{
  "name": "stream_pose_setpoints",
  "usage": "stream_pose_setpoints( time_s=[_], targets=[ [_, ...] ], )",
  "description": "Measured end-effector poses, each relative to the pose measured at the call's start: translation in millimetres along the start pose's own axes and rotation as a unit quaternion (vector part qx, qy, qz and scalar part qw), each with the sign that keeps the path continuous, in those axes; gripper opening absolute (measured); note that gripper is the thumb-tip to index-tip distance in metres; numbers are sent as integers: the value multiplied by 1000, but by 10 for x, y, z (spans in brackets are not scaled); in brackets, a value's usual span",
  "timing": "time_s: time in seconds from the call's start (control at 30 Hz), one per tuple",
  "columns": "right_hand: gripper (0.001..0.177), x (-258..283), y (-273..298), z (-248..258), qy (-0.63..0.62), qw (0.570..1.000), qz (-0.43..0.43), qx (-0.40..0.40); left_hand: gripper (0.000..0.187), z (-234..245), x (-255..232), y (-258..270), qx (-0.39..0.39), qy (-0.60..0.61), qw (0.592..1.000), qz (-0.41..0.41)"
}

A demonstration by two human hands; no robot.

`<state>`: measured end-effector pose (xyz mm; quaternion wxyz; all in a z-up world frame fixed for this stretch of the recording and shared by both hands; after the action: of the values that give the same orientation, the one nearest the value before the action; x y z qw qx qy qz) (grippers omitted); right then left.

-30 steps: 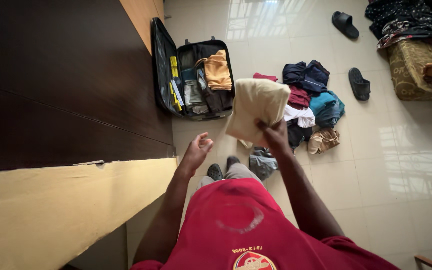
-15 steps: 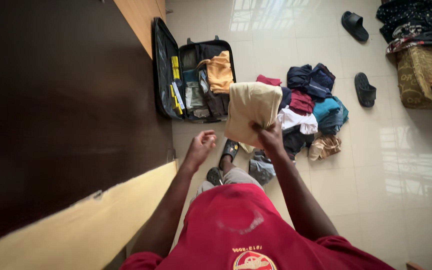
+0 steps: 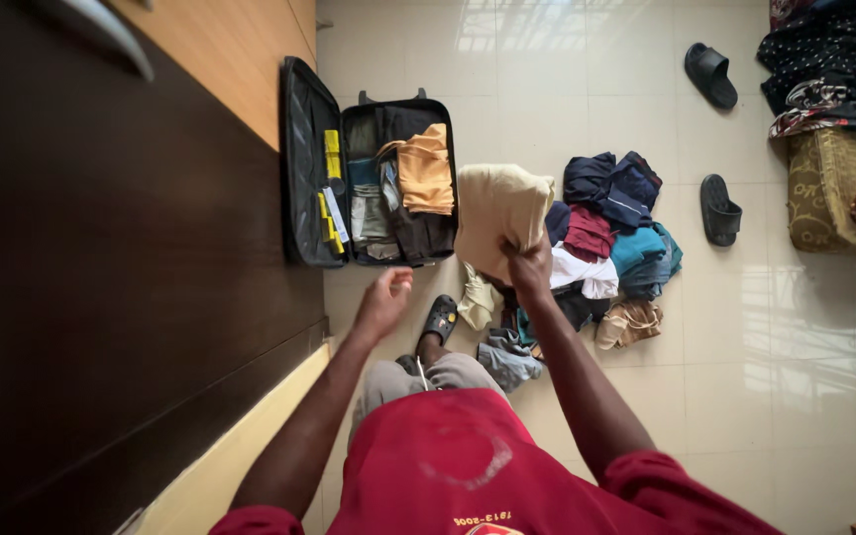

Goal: The person folds clothes from a pile on the floor by hand and packs them into an open suitcase.

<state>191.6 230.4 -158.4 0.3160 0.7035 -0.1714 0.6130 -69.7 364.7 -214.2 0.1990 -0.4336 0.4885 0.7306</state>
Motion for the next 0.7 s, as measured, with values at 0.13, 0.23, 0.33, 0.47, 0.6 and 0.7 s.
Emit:
stream_pose_setpoints(
  time_s=[0.13,0.23,0.33,0.47,0.6,0.7],
  targets=[
    [59,-424,-538,233,30,999,-35,-9,29,195,-266,-486,-54,-23,995,-80],
    [56,-759,-832,269,25,999,-23,6,31,186,-309,-803,-53,-31,996,-69],
    [56,-1079,-1032,260,3,999,-40,14,34,30,-354,-1105,-40,-88,993,-68],
    [55,-1609,-1131,132,-38,998,-43,40,44,-268,-243,-1207,34,-163,986,-28],
    [51,-2323,-1184,104,-50,992,-111,33,55,-607,112,-1489,150,-272,950,32],
    [46,-3039,-1141,38,-23,977,-209,17,63,-732,608,-1705,186,-308,931,67]
  ],
)
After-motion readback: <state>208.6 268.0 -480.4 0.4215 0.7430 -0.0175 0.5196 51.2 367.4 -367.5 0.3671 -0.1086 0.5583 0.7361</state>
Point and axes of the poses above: each hand's wrist, its own y-axis away from the middle knuckle, its own z-axis out of the back of the hand, x = y × z, the point moved 6 cm from there along -y, towards the middle knuckle, and after that the axes turned 12 degrees about x, right-handed, at the moved point
